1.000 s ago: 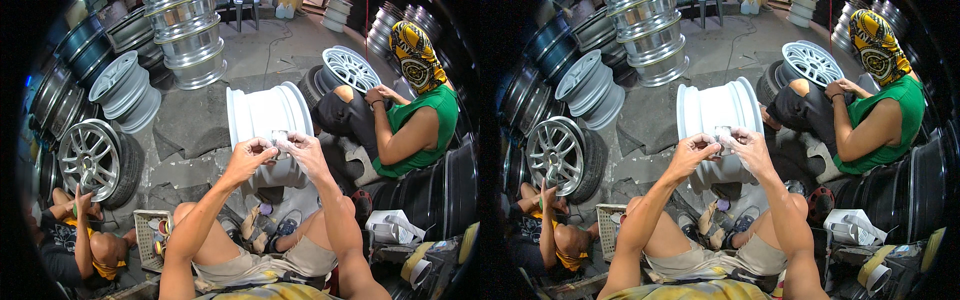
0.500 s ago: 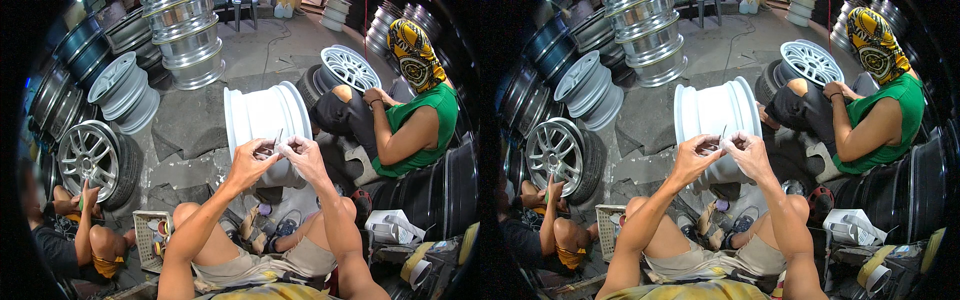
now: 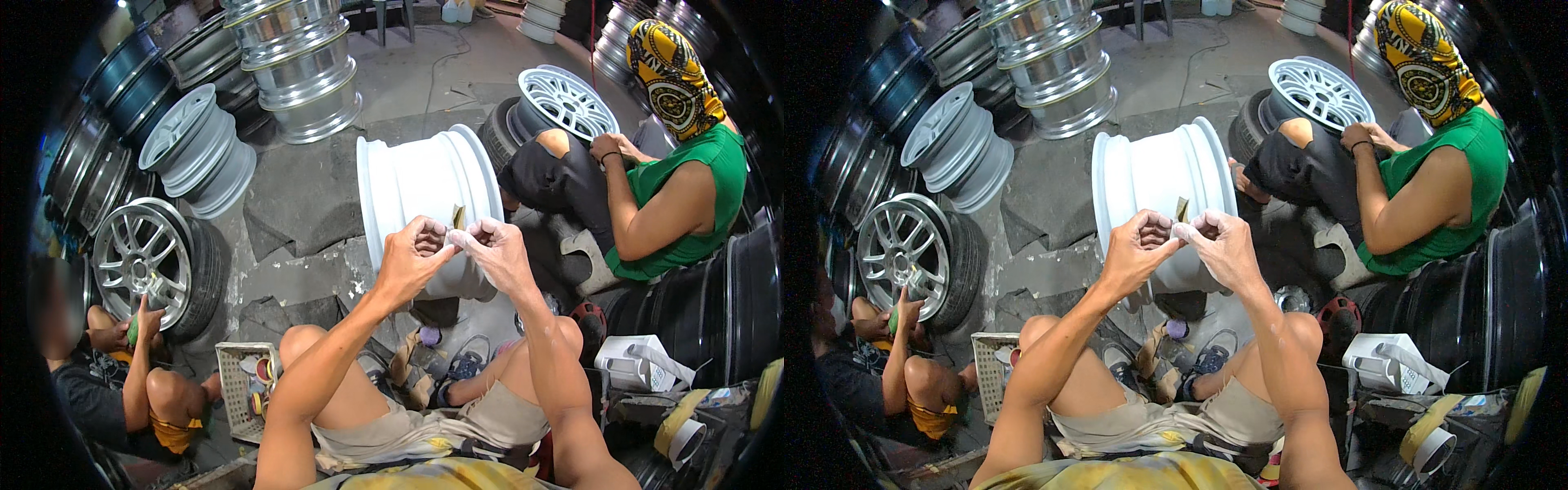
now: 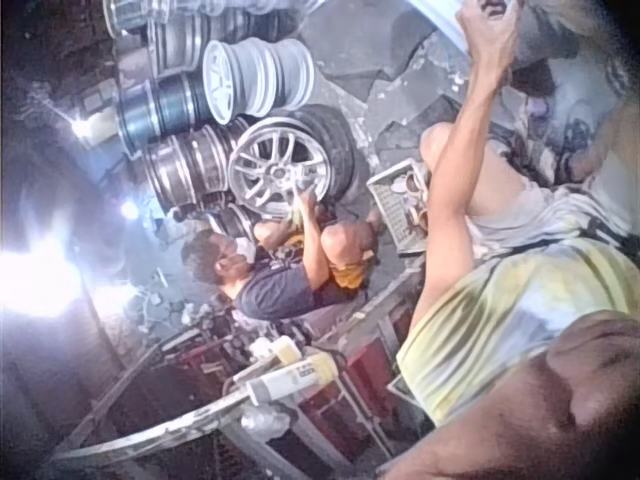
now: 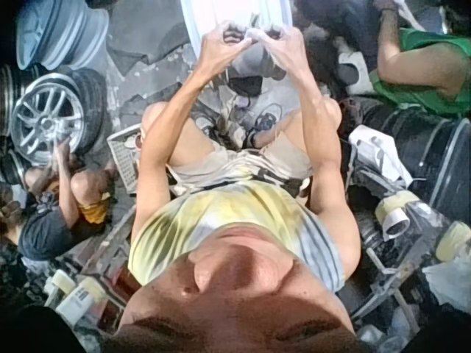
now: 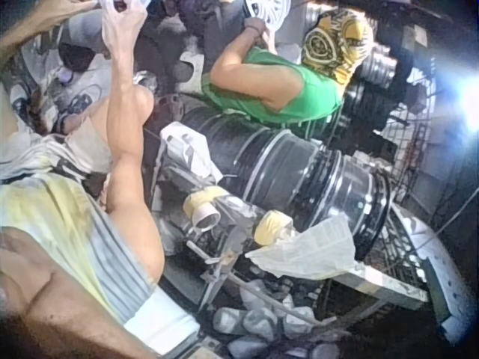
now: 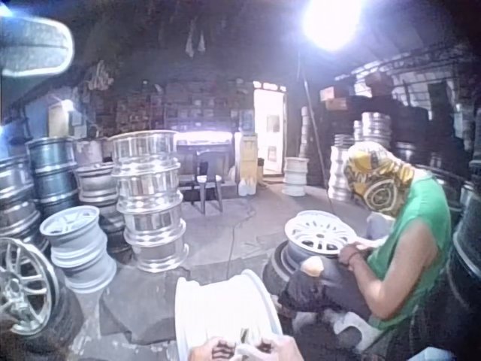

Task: The person sits on the floor and uses a sanding block to smooth the surface of a white-painted wheel rim. They rotate the rim to access different areas and continue sanding the outer edge and face of the rim.

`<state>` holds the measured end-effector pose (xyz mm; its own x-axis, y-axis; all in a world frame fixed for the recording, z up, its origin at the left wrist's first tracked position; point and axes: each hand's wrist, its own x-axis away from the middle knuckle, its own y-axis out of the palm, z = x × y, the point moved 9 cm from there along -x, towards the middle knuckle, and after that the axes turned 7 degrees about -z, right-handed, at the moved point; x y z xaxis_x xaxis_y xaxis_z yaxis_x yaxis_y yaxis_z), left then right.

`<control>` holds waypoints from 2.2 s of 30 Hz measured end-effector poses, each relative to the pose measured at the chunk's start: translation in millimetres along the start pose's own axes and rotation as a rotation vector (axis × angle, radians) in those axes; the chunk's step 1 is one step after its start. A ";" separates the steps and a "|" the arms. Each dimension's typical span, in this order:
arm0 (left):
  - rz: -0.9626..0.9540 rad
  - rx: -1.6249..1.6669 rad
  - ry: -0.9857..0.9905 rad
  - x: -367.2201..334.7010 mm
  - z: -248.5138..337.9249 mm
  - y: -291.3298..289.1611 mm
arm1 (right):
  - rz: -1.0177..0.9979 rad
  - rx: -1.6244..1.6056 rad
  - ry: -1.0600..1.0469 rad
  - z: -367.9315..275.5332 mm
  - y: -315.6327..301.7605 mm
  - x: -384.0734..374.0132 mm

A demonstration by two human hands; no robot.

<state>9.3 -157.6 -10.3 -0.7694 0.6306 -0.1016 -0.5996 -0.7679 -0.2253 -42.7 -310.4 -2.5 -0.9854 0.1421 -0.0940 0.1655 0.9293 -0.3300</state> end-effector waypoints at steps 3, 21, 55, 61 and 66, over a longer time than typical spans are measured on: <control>0.008 0.272 -0.034 -5.2 -28.6 -7.5 | 0.023 -0.132 0.005 -3.0 4.4 -3.8; -0.007 0.376 -0.254 -6.5 -38.2 -24.3 | -0.086 0.250 -0.128 -22.6 5.6 2.7; -0.202 0.441 -0.158 -2.4 -13.6 -15.5 | -0.205 -0.455 0.102 5.1 13.8 3.8; -0.157 0.533 -0.190 -1.3 -16.7 -16.9 | -0.333 -0.585 0.217 1.6 34.2 14.2; -0.243 0.663 -0.242 1.6 -13.5 -8.6 | -0.479 -0.794 0.234 -7.5 46.6 19.2</control>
<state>16.2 -148.4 -21.6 -0.5791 0.8078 0.1097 -0.7072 -0.5647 0.4254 -54.3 -261.8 -12.6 -0.9386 -0.3291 0.1036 -0.2489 0.8539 0.4571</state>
